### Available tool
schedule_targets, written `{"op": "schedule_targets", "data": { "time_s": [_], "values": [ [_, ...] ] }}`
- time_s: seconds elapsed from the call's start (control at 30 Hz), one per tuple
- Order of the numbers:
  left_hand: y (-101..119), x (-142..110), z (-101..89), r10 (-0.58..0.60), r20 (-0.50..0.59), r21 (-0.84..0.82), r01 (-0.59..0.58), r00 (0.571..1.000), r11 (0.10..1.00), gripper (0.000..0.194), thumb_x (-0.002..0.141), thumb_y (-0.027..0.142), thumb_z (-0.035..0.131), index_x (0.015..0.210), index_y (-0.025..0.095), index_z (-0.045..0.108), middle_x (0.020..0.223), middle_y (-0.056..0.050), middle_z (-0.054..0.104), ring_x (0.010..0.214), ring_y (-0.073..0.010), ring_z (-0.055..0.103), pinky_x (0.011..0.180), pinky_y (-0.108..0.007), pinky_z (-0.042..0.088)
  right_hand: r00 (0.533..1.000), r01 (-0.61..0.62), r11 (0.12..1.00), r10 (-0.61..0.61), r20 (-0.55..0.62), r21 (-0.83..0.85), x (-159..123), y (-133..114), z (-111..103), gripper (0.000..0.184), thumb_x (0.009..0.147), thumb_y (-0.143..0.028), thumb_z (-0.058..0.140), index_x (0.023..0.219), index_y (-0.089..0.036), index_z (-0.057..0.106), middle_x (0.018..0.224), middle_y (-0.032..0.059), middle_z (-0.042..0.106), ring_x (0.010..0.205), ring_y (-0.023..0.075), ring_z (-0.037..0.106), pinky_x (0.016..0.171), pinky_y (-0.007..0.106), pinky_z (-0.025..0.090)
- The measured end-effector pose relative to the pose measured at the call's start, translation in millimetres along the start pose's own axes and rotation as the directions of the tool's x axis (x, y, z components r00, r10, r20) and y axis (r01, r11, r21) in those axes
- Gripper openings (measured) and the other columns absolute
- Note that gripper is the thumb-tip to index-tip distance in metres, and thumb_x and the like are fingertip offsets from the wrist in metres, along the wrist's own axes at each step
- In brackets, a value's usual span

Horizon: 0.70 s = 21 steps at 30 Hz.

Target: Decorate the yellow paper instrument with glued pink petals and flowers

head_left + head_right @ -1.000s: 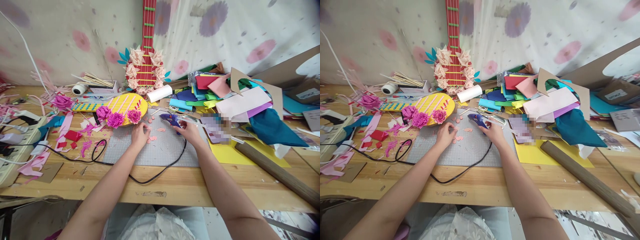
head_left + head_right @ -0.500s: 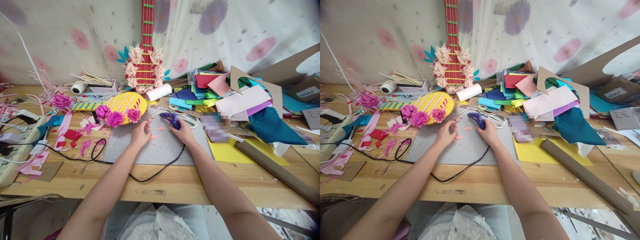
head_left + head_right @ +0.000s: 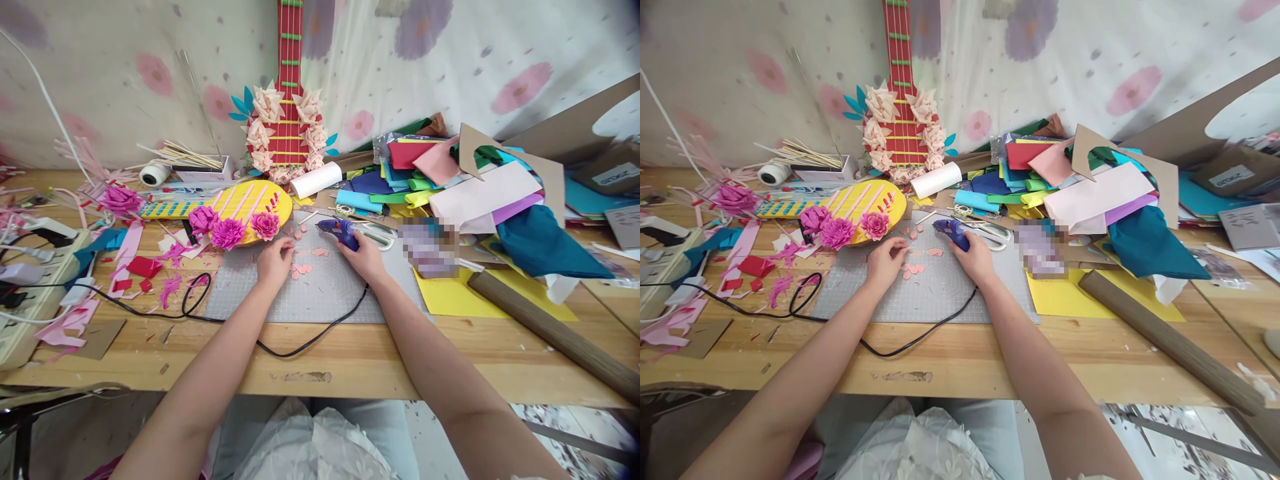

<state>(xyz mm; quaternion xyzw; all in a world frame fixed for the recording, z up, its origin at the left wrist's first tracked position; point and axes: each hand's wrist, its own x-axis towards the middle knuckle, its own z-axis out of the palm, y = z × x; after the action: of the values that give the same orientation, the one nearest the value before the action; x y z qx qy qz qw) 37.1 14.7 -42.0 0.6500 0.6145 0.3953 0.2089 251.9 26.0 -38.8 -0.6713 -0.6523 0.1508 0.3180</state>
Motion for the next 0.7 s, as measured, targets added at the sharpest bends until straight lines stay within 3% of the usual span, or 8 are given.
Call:
{"op": "schedule_targets", "data": {
  "time_s": [0.1, 0.2, 0.33, 0.43, 0.5, 0.57, 0.7],
  "values": [
    [0, 0, -0.3, -0.044, -0.001, -0.196, 0.043, 0.999, 0.980, 0.019, 0.075, 0.022, 0.057, 0.094, 0.020, 0.061, 0.090, -0.005, 0.069, 0.082, -0.0167, 0.063, 0.074, -0.031, 0.047, 0.993, -0.008, 0.997, -0.001, -0.120, -0.075, -3, -2, -3, 0.037, 0.071, -0.053, 0.057, 0.086, -0.019, 0.053, 0.086, 0.0078, 0.059, 0.081, 0.0223, 0.053, 0.070, 0.033, 0.039],
    [1, 0, -1.4, -0.136, 0.059, -0.454, 0.148, 0.989, 0.879, 0.024, 0.070, 0.023, 0.062, 0.093, 0.017, 0.059, 0.089, -0.007, 0.068, 0.080, -0.0159, 0.063, 0.073, -0.030, 0.049, 0.976, -0.027, 0.979, -0.018, -0.218, -0.203, -10, -6, -7, 0.036, 0.070, -0.054, 0.056, 0.077, -0.021, 0.046, 0.079, 0.0078, 0.056, 0.078, 0.0233, 0.052, 0.069, 0.034, 0.038],
    [3, 1, -7.1, -0.223, 0.179, -0.647, 0.285, 0.958, 0.707, 0.038, 0.062, 0.023, 0.069, 0.096, 0.014, 0.055, 0.088, -0.006, 0.067, 0.079, -0.0151, 0.064, 0.069, -0.029, 0.051, 0.988, 0.007, 0.963, -0.048, -0.146, -0.271, -23, -13, -11, 0.027, 0.071, -0.045, 0.054, 0.074, -0.022, 0.040, 0.072, 0.0048, 0.054, 0.074, 0.0229, 0.052, 0.063, 0.032, 0.037],
    [4, 0, -12.4, -0.252, 0.232, -0.664, 0.342, 0.939, 0.664, 0.042, 0.061, 0.023, 0.070, 0.099, 0.014, 0.054, 0.093, -0.006, 0.065, 0.071, -0.0125, 0.064, 0.061, -0.025, 0.051, 0.996, 0.011, 0.971, -0.033, -0.088, -0.239, -31, -22, -12, 0.022, 0.073, -0.039, 0.052, 0.070, -0.023, 0.038, 0.067, 0.0027, 0.053, 0.069, 0.0209, 0.052, 0.060, 0.031, 0.035],
    [6, -2, -14.3, -0.254, 0.277, -0.664, 0.375, 0.927, 0.647, 0.042, 0.062, 0.021, 0.070, 0.099, 0.015, 0.053, 0.094, -0.006, 0.064, 0.069, -0.0117, 0.064, 0.059, -0.024, 0.051, 0.998, 0.057, 0.988, -0.061, -0.028, -0.142, -35, -30, -11, 0.019, 0.075, -0.036, 0.051, 0.068, -0.023, 0.038, 0.066, 0.0016, 0.053, 0.066, 0.0182, 0.053, 0.060, 0.030, 0.036],
    [8, -4, -14.4, -0.241, 0.320, -0.670, 0.399, 0.916, 0.627, 0.041, 0.062, 0.020, 0.069, 0.100, 0.015, 0.053, 0.091, -0.006, 0.064, 0.069, -0.0122, 0.064, 0.059, -0.025, 0.051, 0.990, 0.120, 0.991, -0.124, 0.068, 0.064, -36, -38, -5, 0.015, 0.076, -0.033, 0.051, 0.073, -0.022, 0.042, 0.073, 0.0008, 0.057, 0.064, 0.0149, 0.054, 0.060, 0.029, 0.039],
    [11, -7, -11.6, -0.223, 0.349, -0.672, 0.409, 0.910, 0.618, 0.038, 0.064, 0.017, 0.069, 0.099, 0.015, 0.053, 0.085, -0.004, 0.064, 0.070, -0.0128, 0.065, 0.060, -0.025, 0.052, 0.948, 0.071, 0.844, -0.224, 0.227, 0.532, -33, -46, 11, 0.024, 0.073, -0.030, 0.055, 0.092, -0.023, 0.043, 0.097, 0.0028, 0.061, 0.073, 0.0122, 0.059, 0.066, 0.028, 0.047]
  ]
}}
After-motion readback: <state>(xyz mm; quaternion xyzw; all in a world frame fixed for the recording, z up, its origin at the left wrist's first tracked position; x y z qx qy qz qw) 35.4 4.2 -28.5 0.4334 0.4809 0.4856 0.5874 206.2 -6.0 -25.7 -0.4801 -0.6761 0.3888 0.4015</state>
